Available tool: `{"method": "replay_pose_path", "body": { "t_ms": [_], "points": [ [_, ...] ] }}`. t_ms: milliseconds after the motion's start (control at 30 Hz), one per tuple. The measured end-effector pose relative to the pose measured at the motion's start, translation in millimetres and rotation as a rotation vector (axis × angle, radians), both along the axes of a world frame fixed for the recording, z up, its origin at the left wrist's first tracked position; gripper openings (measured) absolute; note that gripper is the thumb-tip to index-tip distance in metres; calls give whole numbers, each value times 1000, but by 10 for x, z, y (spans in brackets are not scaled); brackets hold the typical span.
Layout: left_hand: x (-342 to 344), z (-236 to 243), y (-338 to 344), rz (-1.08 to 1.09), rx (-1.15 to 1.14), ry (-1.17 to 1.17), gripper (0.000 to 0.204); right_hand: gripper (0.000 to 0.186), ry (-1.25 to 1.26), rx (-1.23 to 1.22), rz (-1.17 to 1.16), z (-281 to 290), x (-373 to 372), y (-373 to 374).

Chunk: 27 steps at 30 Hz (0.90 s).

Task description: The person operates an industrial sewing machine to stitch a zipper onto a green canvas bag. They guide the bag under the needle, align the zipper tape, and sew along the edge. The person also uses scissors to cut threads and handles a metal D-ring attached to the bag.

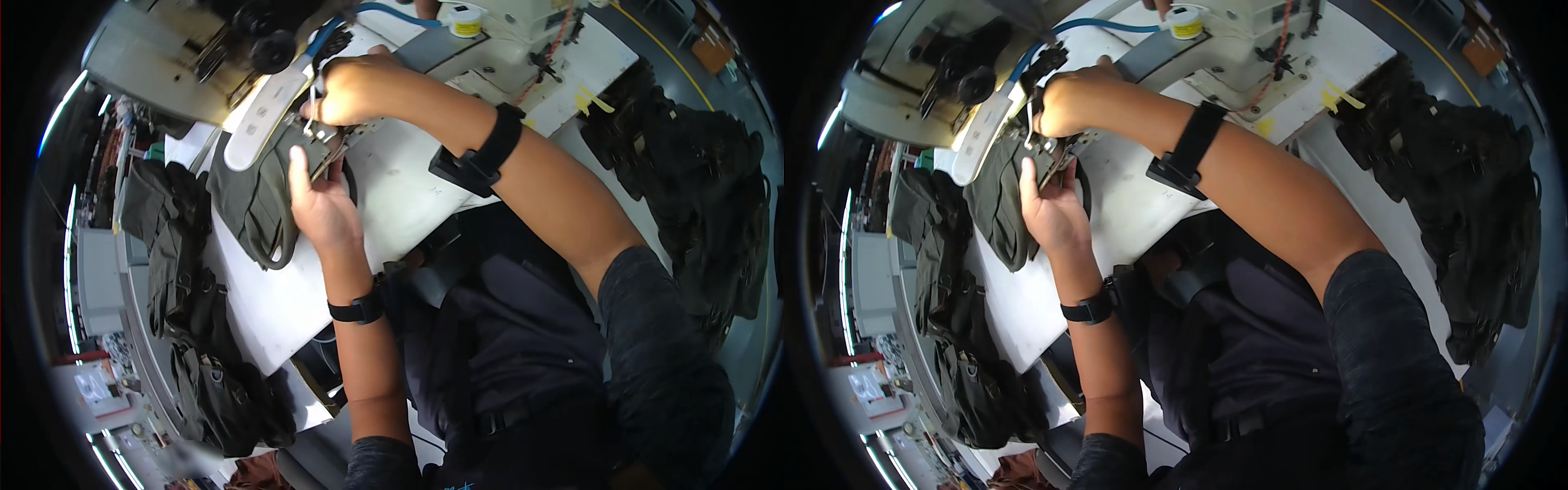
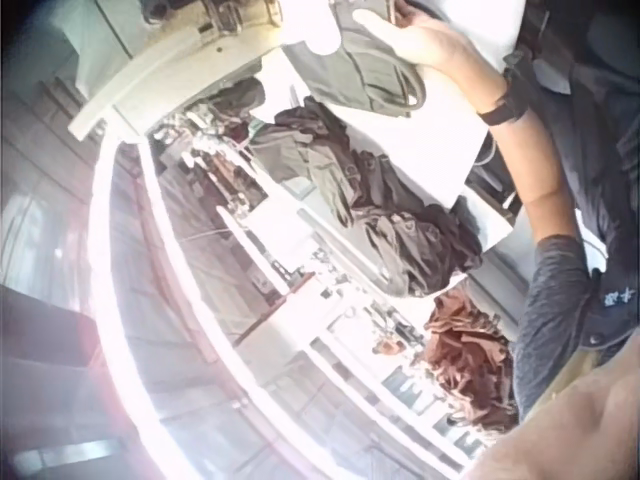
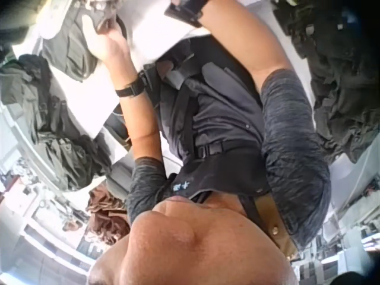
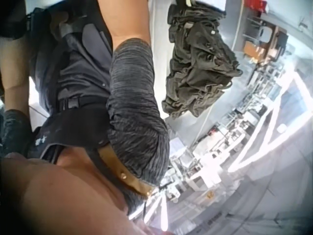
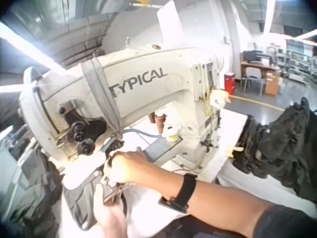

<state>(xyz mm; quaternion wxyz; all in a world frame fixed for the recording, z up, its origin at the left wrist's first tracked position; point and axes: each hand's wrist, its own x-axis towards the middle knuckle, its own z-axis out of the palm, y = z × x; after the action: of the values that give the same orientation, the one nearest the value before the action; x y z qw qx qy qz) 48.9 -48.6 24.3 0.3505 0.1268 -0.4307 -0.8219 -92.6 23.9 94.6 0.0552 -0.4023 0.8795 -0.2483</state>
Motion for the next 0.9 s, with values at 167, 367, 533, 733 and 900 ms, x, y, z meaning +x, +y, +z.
{"method": "replay_pose_path", "body": {
  "t_ms": [167,367,533,733,900],
  "points": [
    [140,140,140,148,-188,-204,34,38,162,-264,-107,-227,154,7],
    [304,181,0,136,-335,-361,36,19,563,-773,-183,-450,291,-103],
    [342,154,7,120,-447,-344,28,17,656,-793,-266,-477,428,-70],
    [377,179,3,72,-406,-418,29,20,579,-840,-289,-460,459,-16],
    [422,131,31,93,-322,-455,34,23,554,-811,-292,-450,479,-15]
  ]
}}
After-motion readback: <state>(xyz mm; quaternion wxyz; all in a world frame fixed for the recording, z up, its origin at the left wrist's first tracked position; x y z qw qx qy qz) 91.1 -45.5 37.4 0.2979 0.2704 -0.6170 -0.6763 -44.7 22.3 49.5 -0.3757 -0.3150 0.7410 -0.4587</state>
